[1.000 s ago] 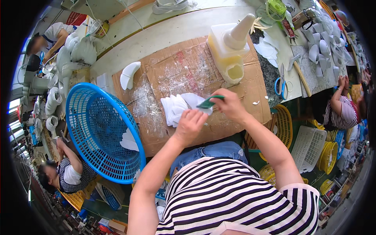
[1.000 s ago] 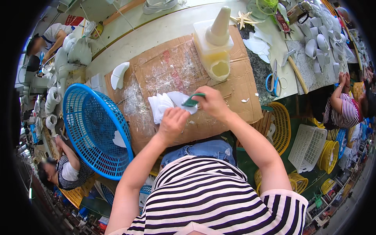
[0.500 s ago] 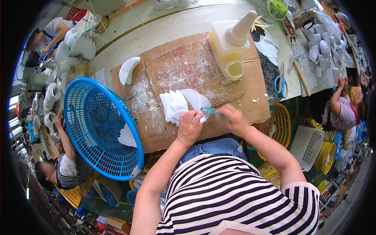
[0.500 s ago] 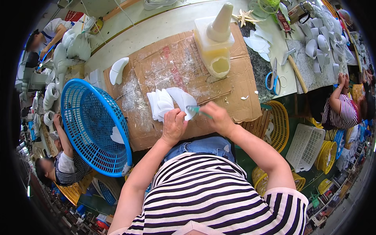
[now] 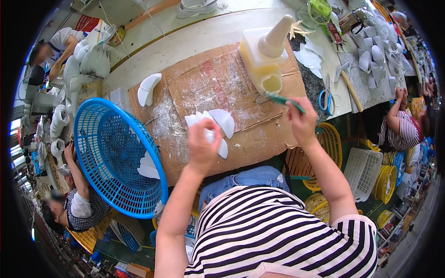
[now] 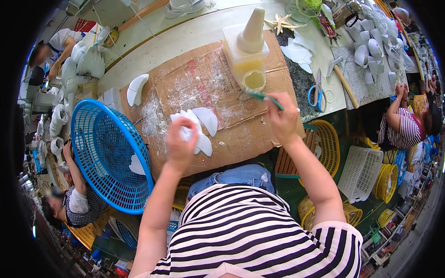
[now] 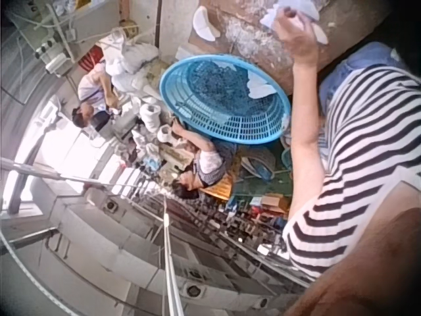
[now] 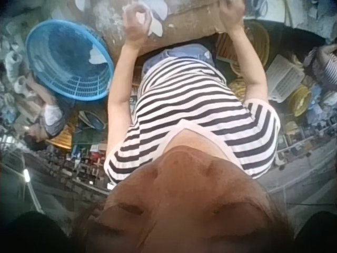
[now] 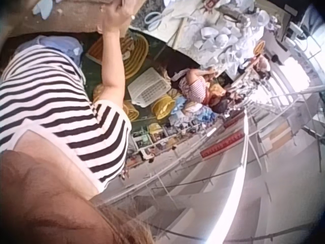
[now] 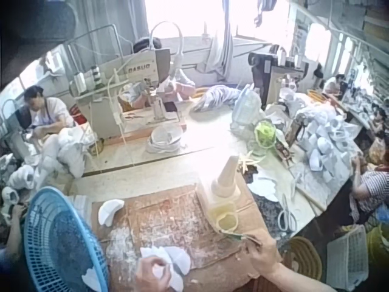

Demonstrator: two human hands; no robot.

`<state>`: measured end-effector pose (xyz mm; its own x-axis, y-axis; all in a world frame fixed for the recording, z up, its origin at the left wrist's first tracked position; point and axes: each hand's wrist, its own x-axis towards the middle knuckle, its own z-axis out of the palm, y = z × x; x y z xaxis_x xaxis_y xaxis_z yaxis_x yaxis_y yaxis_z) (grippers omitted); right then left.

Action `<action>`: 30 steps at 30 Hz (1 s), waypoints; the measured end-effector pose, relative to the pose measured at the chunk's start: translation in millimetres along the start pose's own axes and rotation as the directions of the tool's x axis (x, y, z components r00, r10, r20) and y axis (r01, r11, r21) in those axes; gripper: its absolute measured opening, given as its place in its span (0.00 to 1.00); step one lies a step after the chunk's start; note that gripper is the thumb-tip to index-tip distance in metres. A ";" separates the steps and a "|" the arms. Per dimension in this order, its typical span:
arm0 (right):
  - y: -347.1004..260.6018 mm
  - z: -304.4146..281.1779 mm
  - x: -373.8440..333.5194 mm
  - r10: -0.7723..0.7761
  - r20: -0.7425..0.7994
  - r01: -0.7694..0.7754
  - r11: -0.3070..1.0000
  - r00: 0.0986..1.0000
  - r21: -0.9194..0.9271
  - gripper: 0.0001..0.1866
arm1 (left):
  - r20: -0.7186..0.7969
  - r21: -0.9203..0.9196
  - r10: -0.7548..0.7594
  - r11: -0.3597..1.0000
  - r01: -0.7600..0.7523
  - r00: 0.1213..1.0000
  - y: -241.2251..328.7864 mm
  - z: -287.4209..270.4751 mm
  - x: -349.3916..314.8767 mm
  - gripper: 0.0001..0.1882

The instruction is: Applying adhesive to white shoe components using a brush and then organizing them.

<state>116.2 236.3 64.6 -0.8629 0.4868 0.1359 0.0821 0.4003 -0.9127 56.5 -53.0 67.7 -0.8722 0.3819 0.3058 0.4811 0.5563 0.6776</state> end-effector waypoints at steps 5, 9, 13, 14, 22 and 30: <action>19.2 -11.8 37.7 -0.317 0.087 0.328 0.915 0.945 -0.233 0.04 | -0.530 0.292 0.187 0.956 -0.029 0.827 -7.1 -122.7 43.3 0.17; 11.2 -11.0 38.7 0.104 -0.001 -0.103 0.991 0.995 -0.084 0.07 | -0.498 0.651 0.222 0.735 0.192 0.838 -52.8 -172.5 33.8 0.15; -16.5 28.9 20.9 0.394 0.487 -0.566 0.777 0.779 0.277 0.07 | -0.489 0.243 -0.332 0.836 0.492 0.806 -131.3 -157.0 4.1 0.16; -17.3 47.4 18.2 0.346 0.533 -0.552 0.781 0.772 0.293 0.08 | -0.497 0.233 -0.359 0.821 0.520 0.790 -142.8 -150.3 2.4 0.17; -3.1 126.3 -0.9 -0.202 0.445 0.190 0.979 0.873 0.072 0.11 | -0.632 0.365 -0.237 0.748 0.554 0.738 -147.7 -155.3 7.0 0.15; -6.3 124.0 -4.8 -0.059 0.310 0.038 0.996 0.949 0.076 0.09 | -0.193 0.623 -0.441 0.635 0.457 0.876 -156.3 -145.4 -14.9 0.36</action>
<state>58.0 135.2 21.8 -0.9782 0.1975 0.0638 0.0114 0.3581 -0.9336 -18.5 -253.0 54.5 -0.9937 -0.0533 0.0987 -0.0378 0.9875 0.1532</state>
